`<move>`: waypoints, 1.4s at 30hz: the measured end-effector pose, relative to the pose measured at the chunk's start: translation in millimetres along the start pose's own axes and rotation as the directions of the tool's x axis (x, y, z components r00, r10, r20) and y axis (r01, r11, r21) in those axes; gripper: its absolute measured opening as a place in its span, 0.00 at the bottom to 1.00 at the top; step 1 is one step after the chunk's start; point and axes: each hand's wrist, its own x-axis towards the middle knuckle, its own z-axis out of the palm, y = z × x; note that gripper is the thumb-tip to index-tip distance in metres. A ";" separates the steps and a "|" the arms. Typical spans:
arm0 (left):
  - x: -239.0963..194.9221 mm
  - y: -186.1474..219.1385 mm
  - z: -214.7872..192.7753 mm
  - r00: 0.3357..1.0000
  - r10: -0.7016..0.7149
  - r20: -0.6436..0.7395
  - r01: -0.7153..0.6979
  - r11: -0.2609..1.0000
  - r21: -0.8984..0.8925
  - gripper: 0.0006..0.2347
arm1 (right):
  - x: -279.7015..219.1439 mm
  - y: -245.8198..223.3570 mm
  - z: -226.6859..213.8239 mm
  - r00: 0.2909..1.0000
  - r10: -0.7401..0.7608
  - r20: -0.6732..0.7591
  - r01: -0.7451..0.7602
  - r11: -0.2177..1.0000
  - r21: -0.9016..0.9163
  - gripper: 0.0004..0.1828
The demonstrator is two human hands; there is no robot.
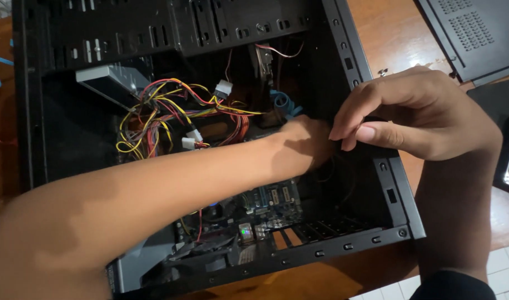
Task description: The person connects various internal cables inside a desktop computer case. They attach power and data connectors to the motherboard and drive bays, then route and secure the wires.
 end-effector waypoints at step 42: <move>-171.8 -64.6 -77.7 0.921 -0.118 -0.370 -0.156 0.761 -0.629 0.09 | -3.4 -40.1 26.2 0.943 -0.025 -0.333 -0.149 0.862 -0.485 0.02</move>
